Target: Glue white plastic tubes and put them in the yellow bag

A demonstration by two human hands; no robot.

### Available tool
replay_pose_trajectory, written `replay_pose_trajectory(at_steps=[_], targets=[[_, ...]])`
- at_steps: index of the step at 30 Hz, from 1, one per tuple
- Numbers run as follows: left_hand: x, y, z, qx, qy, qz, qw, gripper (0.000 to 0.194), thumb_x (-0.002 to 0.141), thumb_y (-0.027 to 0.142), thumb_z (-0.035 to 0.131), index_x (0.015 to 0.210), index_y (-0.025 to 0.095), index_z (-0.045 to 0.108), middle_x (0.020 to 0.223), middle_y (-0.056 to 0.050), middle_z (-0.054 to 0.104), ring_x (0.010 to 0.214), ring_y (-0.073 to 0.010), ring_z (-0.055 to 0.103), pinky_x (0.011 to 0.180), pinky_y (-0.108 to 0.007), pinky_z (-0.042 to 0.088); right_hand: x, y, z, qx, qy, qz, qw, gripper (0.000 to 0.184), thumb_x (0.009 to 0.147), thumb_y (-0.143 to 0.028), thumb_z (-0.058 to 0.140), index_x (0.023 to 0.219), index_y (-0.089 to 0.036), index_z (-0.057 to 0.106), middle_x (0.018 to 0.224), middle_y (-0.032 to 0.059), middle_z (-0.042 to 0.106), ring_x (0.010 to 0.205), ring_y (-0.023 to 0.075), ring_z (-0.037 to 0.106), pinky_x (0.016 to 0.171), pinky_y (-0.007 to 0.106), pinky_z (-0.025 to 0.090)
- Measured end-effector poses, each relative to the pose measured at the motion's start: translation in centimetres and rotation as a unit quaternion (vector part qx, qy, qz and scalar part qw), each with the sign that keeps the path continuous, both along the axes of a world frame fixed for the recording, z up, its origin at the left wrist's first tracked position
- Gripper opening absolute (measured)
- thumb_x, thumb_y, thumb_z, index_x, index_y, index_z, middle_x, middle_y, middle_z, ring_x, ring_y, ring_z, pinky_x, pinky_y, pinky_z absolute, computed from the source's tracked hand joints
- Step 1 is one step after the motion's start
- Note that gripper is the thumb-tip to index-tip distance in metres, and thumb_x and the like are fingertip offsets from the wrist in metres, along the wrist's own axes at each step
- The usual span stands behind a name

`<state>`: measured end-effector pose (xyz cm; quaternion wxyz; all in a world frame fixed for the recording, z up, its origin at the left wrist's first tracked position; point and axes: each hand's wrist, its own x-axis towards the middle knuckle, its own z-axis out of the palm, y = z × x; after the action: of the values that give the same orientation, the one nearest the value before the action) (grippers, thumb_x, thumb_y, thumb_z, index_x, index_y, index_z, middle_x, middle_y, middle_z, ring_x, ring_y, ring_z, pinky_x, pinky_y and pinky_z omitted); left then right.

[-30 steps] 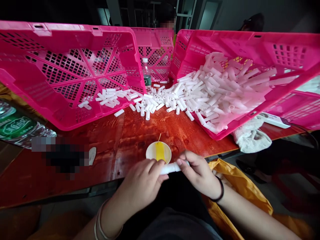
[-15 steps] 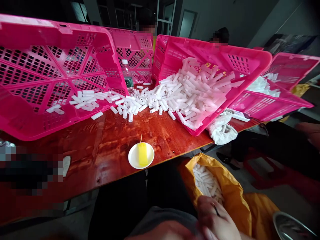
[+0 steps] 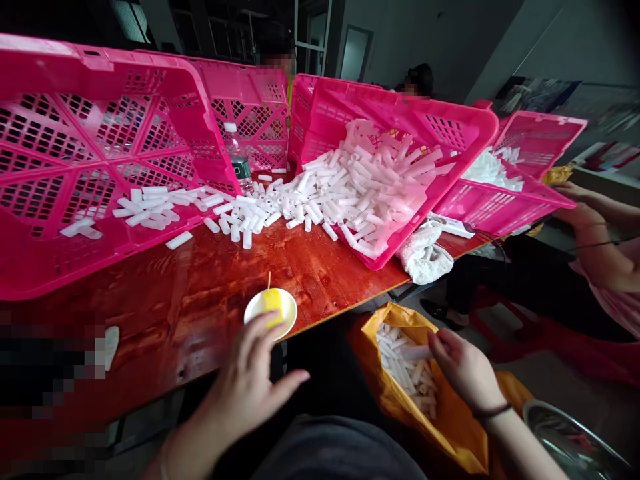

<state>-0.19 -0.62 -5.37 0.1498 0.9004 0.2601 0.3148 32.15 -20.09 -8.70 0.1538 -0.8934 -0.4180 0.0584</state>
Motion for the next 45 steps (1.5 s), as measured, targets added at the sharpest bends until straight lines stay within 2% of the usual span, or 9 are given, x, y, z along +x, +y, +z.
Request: replay_pose_trajectory(at_steps=[3, 6, 10, 15, 19, 25, 29, 35, 45], targets=[[-2.8, 4.4, -0.9, -0.054, 0.061, 0.082, 0.993, 0.111, 0.066, 0.05, 0.077, 0.148, 0.022, 0.007, 0.152, -0.021, 0.018, 0.138, -0.0439, 0.023, 0.107, -0.06, 0.034, 2.5, 0.4, -1.0, -0.233, 0.004, 0.063, 0.97, 0.021, 0.071, -0.039, 0.069, 0.074, -0.019, 0.065, 0.073, 0.0095, 0.068, 0.075, 0.0303, 0.067, 0.067, 0.037, 0.049], [-3.7, 6.6, -1.9, -0.16, 0.11, 0.055, 0.979, 0.125, 0.064, 0.05, 0.079, 0.148, 0.024, -0.01, 0.155, -0.023, 0.009, 0.14, -0.0435, 0.017, 0.107, -0.062, 0.03, -1.2, 5.4, 1.8, -0.133, -0.011, 0.192, 0.972, 0.037, 0.081, -0.04, 0.062, 0.107, -0.013, 0.064, 0.105, 0.0178, 0.067, 0.097, 0.0313, 0.064, 0.085, 0.041, 0.048], [-3.2, 6.8, -2.4, -0.199, 0.069, 0.016, 0.978, 0.125, 0.064, 0.045, 0.081, 0.148, 0.026, -0.011, 0.151, -0.02, 0.028, 0.139, -0.0376, 0.027, 0.109, -0.059, 0.027, -10.2, 15.0, 8.5, 0.064, -0.04, 0.375, 0.924, 0.035, 0.094, -0.033, 0.046, 0.121, -0.015, 0.057, 0.114, 0.0146, 0.063, 0.101, 0.0237, 0.062, 0.091, 0.035, 0.047], [-3.0, 6.6, -2.7, -0.2, 0.016, 0.016, 0.979, 0.125, 0.062, 0.041, 0.083, 0.148, 0.027, -0.006, 0.141, -0.015, 0.046, 0.133, -0.0345, 0.038, 0.108, -0.056, 0.029, -16.8, 23.0, 11.5, -0.056, -0.197, 0.472, 0.857, 0.03, 0.095, -0.026, 0.044, 0.119, -0.017, 0.061, 0.107, 0.0149, 0.066, 0.093, 0.027, 0.064, 0.077, 0.038, 0.05], [-3.0, 6.5, -3.0, -0.199, 0.013, 0.033, 0.979, 0.126, 0.059, 0.044, 0.084, 0.149, 0.025, -0.002, 0.139, -0.016, 0.047, 0.13, -0.0358, 0.042, 0.106, -0.056, 0.032, -19.2, 24.7, 11.7, -0.109, -0.229, 0.495, 0.831, 0.026, 0.091, -0.012, 0.044, 0.091, -0.009, 0.07, 0.094, 0.0184, 0.068, 0.088, 0.0286, 0.064, 0.071, 0.037, 0.049], [-2.8, 6.2, -3.1, -0.195, 0.01, 0.06, 0.979, 0.117, 0.056, 0.055, 0.081, 0.147, 0.02, 0.016, 0.147, -0.019, 0.036, 0.133, -0.0376, 0.037, 0.107, -0.054, 0.033, -21.9, 24.4, 11.5, -0.14, -0.203, 0.526, 0.814, 0.02, 0.085, -0.016, 0.055, 0.095, -0.006, 0.069, 0.092, 0.0206, 0.069, 0.091, 0.0323, 0.064, 0.074, 0.041, 0.048], [-2.8, 6.1, -3.0, -0.194, 0.017, 0.054, 0.979, 0.121, 0.056, 0.051, 0.083, 0.148, 0.019, 0.011, 0.141, -0.018, 0.045, 0.13, -0.0366, 0.041, 0.107, -0.054, 0.033, -19.8, 25.3, 10.4, -0.115, -0.131, 0.511, 0.842, 0.021, 0.083, -0.012, 0.051, 0.087, -0.007, 0.071, 0.092, 0.0214, 0.069, 0.087, 0.0315, 0.065, 0.074, 0.039, 0.047], [-3.0, 6.0, -2.9, -0.191, 0.017, 0.046, 0.98, 0.119, 0.056, 0.047, 0.084, 0.147, 0.021, 0.011, 0.139, -0.015, 0.048, 0.129, -0.0364, 0.042, 0.107, -0.054, 0.033, -14.5, 25.8, 7.8, -0.016, 0.049, 0.471, 0.881, 0.024, 0.081, -0.008, 0.048, 0.078, -0.015, 0.07, 0.083, 0.0061, 0.072, 0.079, 0.0162, 0.066, 0.073, 0.024, 0.049], [-3.0, 5.9, -3.0, -0.196, 0.011, 0.056, 0.979, 0.119, 0.054, 0.044, 0.085, 0.147, 0.021, 0.015, 0.137, -0.017, 0.05, 0.127, -0.0358, 0.045, 0.105, -0.053, 0.035, -13.2, 24.5, 4.5, 0.101, 0.237, 0.416, 0.872, 0.024, 0.085, -0.021, 0.046, 0.081, -0.013, 0.069, 0.08, 0.0066, 0.071, 0.072, 0.0161, 0.066, 0.067, 0.027, 0.052]])
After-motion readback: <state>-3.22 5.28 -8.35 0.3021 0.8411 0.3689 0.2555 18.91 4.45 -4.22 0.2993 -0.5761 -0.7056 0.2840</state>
